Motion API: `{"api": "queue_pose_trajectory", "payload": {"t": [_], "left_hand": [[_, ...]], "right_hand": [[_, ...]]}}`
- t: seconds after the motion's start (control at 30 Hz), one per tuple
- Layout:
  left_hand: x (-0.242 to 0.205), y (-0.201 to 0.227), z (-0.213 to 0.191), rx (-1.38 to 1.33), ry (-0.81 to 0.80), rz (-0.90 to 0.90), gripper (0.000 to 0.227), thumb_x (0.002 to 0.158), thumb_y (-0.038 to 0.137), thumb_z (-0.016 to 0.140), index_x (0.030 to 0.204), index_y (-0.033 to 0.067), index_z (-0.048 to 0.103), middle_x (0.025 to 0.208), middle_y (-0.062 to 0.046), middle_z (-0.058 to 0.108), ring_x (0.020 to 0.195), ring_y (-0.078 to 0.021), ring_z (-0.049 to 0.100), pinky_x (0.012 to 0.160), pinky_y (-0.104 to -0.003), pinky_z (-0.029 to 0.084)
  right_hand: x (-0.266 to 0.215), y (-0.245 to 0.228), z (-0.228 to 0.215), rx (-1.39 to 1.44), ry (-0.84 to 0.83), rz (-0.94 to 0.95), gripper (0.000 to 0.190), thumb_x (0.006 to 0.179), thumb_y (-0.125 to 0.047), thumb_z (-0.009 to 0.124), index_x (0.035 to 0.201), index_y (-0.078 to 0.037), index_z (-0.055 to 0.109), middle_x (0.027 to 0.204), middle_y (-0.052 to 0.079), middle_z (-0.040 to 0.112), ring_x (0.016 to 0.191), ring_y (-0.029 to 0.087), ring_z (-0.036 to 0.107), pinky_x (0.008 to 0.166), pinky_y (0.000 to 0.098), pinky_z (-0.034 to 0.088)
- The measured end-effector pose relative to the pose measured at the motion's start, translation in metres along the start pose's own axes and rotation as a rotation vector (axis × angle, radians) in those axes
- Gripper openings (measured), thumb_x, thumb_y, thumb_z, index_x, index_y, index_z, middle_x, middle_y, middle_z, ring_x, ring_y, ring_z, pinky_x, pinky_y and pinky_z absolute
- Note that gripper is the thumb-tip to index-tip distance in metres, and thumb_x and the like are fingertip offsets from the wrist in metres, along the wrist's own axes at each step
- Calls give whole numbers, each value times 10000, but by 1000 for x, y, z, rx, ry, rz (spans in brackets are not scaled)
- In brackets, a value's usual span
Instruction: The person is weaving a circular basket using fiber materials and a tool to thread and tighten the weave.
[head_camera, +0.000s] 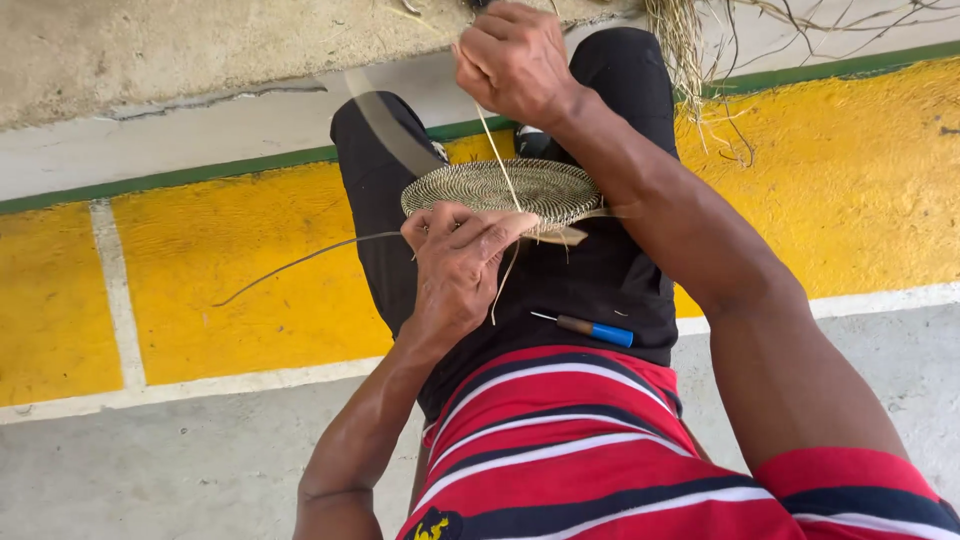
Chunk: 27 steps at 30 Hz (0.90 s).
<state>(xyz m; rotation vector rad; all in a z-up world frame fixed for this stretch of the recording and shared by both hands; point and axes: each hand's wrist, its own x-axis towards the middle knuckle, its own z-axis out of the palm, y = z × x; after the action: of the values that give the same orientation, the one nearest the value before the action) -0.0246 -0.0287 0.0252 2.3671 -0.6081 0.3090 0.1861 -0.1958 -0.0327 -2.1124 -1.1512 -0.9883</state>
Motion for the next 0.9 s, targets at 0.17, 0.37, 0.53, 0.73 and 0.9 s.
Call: {"api": "queue_pose_trajectory", "payload": {"t": [0.17, 0.37, 0.53, 0.73, 0.9], "left_hand": [[4, -3, -8, -54, -45, 19, 395, 946, 97, 692, 1318, 230, 707, 1201, 74, 737, 1036, -171, 573, 1054, -419, 297], [-1, -8, -4, -148, 3, 7, 382, 1010, 147, 707, 1379, 172, 612, 1216, 30, 694, 1097, -183, 576, 1059, -437, 307], [-4, -3, 0, -26, 53, 50, 399, 956, 184, 738, 1341, 241, 656, 1138, 10, 614, 1095, -210, 541, 1026, -438, 329], [-4, -7, -1, -29, 54, 47, 454, 963, 203, 748, 1402, 238, 636, 1053, 16, 545, 1057, -202, 528, 1004, -441, 332], [-4, -13, 1, -25, 15, 96, 442, 977, 212, 739, 1403, 235, 624, 1042, 4, 536, 1034, -204, 510, 1016, -451, 327]], "right_hand": [[16, -13, -36, 1110, 10, 970, 406, 1011, -114, 559, 619, -93, 456, 592, -39, 438, 464, 73, 375, 423, 265, 251], [62, -76, -184, 1195, -225, 158, 267, 1144, -211, 553, 939, -61, 637, 824, 68, 634, 724, 121, 659, 671, 264, 560], [-11, -42, -134, 1089, -541, 525, 311, 1071, -281, 605, 1192, 3, 645, 960, 55, 681, 880, 120, 676, 808, 289, 575], [-27, -48, -89, 1087, -993, 599, 206, 964, -110, 665, 1157, -48, 705, 1022, 57, 719, 945, 170, 662, 856, 340, 539], [-33, -47, -82, 1144, -1012, 582, 181, 925, -36, 715, 1105, -28, 693, 985, 74, 677, 907, 162, 617, 822, 322, 522]]}}
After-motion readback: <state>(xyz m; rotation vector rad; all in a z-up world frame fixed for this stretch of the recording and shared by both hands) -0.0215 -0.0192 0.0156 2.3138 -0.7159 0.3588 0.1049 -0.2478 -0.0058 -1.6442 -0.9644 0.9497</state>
